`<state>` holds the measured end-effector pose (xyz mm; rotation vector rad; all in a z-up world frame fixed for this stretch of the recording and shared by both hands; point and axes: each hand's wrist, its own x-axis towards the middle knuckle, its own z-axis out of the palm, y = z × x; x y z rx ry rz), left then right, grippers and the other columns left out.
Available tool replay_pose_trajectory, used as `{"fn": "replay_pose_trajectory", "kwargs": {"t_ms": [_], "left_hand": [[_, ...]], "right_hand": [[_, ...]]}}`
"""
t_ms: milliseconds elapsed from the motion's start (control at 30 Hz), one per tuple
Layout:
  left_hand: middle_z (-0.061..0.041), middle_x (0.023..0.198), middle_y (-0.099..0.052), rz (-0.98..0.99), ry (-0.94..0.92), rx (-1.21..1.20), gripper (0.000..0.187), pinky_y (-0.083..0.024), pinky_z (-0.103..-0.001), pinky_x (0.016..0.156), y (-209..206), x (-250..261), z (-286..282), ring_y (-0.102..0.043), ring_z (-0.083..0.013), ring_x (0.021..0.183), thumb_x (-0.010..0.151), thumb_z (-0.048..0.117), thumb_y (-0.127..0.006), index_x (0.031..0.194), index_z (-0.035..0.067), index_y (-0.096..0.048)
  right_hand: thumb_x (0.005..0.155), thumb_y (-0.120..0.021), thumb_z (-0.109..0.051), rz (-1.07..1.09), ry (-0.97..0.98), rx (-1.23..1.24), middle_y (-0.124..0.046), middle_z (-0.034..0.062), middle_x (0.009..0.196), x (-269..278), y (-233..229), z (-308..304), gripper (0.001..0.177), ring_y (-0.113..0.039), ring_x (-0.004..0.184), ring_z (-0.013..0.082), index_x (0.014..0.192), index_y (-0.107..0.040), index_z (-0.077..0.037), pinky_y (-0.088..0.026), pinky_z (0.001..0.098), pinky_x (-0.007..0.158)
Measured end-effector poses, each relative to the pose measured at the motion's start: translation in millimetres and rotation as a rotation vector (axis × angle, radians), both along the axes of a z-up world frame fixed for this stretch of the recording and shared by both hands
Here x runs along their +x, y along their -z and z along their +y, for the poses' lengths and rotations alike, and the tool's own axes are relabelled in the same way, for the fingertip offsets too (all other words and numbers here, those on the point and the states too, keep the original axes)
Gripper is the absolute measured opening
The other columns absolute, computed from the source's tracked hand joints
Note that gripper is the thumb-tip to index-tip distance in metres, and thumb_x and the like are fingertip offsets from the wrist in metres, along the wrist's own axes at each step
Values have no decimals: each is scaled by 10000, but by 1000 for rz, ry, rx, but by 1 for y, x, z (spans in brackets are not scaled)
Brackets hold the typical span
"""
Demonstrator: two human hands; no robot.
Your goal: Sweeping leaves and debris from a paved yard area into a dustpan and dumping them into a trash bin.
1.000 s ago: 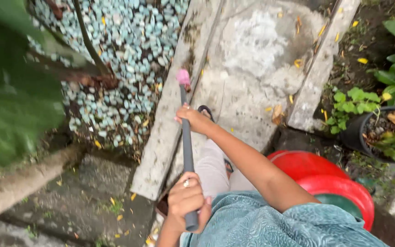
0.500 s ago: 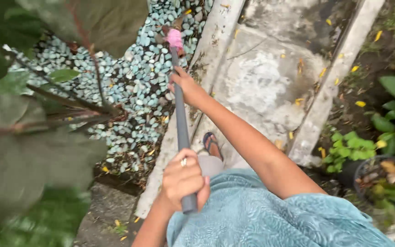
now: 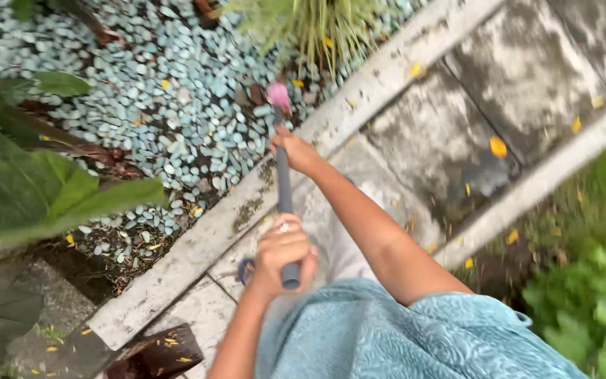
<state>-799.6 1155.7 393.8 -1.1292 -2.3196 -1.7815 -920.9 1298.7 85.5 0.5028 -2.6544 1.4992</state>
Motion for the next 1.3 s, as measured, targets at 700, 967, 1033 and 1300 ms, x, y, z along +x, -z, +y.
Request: {"fn": "replay_pose_trajectory", "kwargs": {"t_ms": [700, 967, 1033, 1300], "left_hand": [[-32, 701, -491, 30, -35, 84, 214, -499, -404, 887, -33, 58, 282, -538, -258, 707, 712, 94, -719, 698, 93, -505], [-56, 715, -543, -40, -417, 108, 190, -506, -406, 879, 9, -6, 408, -565, -242, 714, 818, -3, -680, 707, 66, -542], [-67, 706, -532, -54, -569, 114, 224, -513, -403, 861, 20, -19, 436, -557, -242, 708, 849, -21, -679, 694, 61, -539], [-76, 689, -534, -92, -675, 9, 264, -613, -424, 832, -58, 64, 520, -637, -260, 737, 695, 126, -743, 626, 83, -491]], "right_hand": [[1020, -528, -116, -327, -90, -76, -655, 115, 919, 12, -77, 259, 134, -638, 889, 236, 951, -629, -61, -519, 311, 822], [1083, -591, -168, -244, 16, -219, -703, 189, 962, -72, 27, 355, 223, -691, 876, 303, 967, -692, -7, -543, 383, 822], [1167, -522, -199, -641, -8, -338, -684, 196, 901, -94, 53, 369, 347, -656, 838, 344, 947, -708, -5, -512, 399, 791], [926, -648, -7, -207, -667, 52, -715, 196, 1101, -25, -113, 406, 80, -655, 1168, 377, 994, -669, -42, -552, 456, 1001]]}}
